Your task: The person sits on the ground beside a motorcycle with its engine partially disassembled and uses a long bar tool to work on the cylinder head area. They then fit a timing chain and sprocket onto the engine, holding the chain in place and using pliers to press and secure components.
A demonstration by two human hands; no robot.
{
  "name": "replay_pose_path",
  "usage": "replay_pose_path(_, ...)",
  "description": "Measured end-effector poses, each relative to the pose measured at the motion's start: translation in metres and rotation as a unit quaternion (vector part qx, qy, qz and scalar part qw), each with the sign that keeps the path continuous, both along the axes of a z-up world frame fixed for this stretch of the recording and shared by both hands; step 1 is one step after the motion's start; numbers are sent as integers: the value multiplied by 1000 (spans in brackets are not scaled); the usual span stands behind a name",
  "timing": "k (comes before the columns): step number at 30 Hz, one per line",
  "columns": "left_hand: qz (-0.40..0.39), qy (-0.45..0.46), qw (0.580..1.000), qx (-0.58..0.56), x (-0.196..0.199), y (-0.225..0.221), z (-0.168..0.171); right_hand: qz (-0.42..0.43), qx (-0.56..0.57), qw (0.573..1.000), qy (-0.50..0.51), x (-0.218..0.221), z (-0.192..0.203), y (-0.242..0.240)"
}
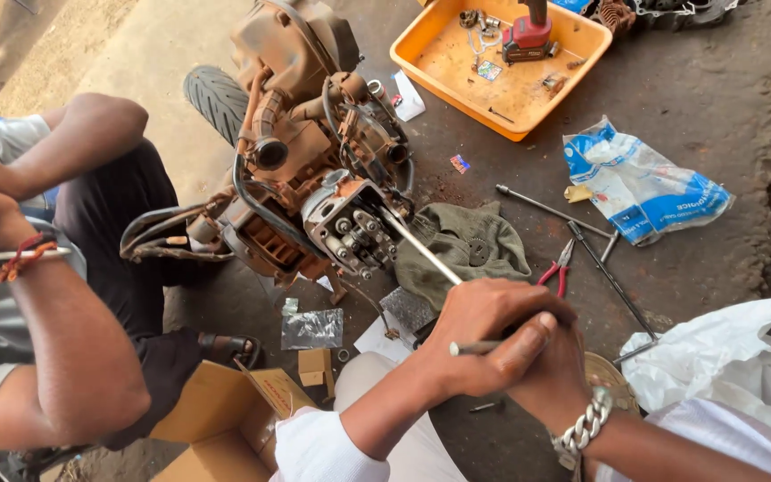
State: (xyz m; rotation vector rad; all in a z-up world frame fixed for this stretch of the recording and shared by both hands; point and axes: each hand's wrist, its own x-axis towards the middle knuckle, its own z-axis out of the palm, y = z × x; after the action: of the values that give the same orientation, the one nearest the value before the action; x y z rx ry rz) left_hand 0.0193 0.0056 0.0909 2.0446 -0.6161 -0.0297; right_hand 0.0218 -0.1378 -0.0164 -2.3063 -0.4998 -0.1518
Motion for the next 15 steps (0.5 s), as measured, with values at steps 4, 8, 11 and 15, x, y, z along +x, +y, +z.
replay_pose_path(4, 76, -41, 995, -46, -9, -8, -8, 60, 14, 997, -45, 20, 36, -12)
replay_pose_path(8, 105, -199, 964, -142, -18, -10, -36, 207, -140, 960, -124, 30, 80, -17)
replay_pose_path(11, 126, -259, 945, -154, -18, -11, -54, 268, -135, 925, -234, 37, 89, -16)
replay_pose_path(15, 157, -311, 928, -134, -17, -8, -71, 309, -188, 892, -272, 43, 92, -11)
